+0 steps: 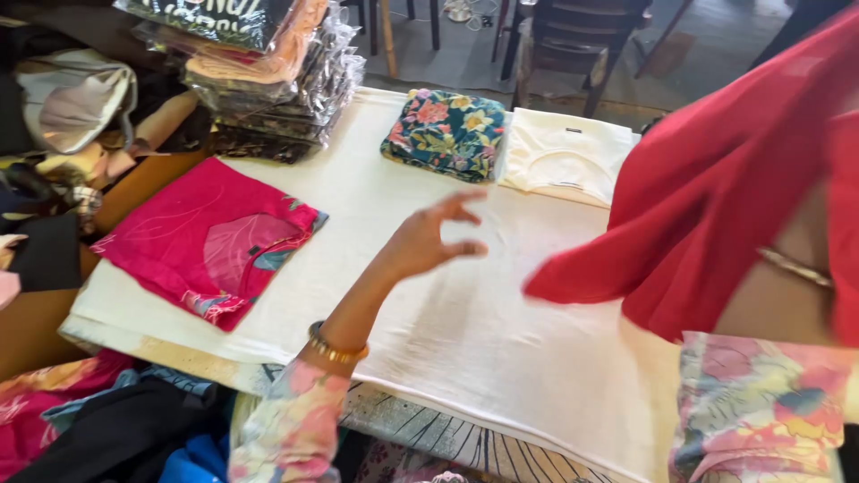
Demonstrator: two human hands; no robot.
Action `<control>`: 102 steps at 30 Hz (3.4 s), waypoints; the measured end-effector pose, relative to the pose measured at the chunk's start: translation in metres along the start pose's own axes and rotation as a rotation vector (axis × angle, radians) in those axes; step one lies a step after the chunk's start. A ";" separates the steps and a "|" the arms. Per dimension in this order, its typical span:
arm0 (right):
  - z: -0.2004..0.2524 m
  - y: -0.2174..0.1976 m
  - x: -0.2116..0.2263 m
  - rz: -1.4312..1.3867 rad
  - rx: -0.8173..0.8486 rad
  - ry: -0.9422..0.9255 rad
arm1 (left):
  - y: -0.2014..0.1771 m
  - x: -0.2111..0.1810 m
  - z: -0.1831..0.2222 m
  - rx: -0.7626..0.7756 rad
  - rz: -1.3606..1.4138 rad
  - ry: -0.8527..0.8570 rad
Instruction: Folding and arranging various garments on a workspace table.
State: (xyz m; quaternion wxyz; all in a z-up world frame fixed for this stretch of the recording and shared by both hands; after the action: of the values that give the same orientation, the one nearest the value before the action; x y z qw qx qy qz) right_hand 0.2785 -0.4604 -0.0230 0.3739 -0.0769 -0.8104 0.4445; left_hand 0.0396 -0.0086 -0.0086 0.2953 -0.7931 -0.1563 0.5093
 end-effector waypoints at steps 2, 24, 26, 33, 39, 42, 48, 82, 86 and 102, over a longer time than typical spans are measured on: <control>-0.020 0.064 0.084 0.072 0.083 0.033 | 0.011 0.030 -0.023 -0.014 0.243 -0.006; 0.113 0.122 0.072 0.287 -0.114 0.895 | -0.044 0.149 0.031 -1.242 -0.214 -0.026; 0.116 0.117 0.066 0.299 -0.104 0.910 | -0.040 0.144 0.026 -1.076 -0.225 -0.045; 0.132 0.073 0.093 0.344 -0.239 0.931 | 0.001 0.155 0.000 -0.428 -0.733 -0.234; 0.142 0.084 0.058 0.402 -0.104 0.752 | -0.023 0.127 -0.002 -0.483 -0.664 -0.460; 0.148 0.101 0.027 0.278 -0.052 0.780 | -0.043 0.116 0.012 -0.254 -0.498 -0.502; 0.152 0.092 0.019 -0.261 -0.342 0.977 | -0.065 0.135 0.020 -0.060 -0.170 -0.323; 0.089 0.194 0.222 0.406 -0.083 0.235 | -0.054 0.219 -0.001 0.041 -0.215 -0.317; 0.104 0.219 0.205 0.465 -0.146 0.206 | -0.056 0.185 0.014 0.103 -0.311 -0.447; 0.213 0.100 0.109 0.778 -0.833 0.188 | -0.059 0.011 0.134 0.258 -0.084 0.012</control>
State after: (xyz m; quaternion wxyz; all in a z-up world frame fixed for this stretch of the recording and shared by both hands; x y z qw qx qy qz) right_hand 0.0369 -0.4922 -0.1107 0.1916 -0.5493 -0.7923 0.1840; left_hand -0.0733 0.0847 -0.0213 0.4166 -0.7444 -0.1207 0.5077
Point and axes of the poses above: each hand's wrist, its own z-axis away from the middle knuckle, its own y-axis out of the palm, x = y × z, the point moved 2 cm from there along -z, towards the middle knuckle, and after that the axes turned 4 degrees about -x, right-handed, at the moved point
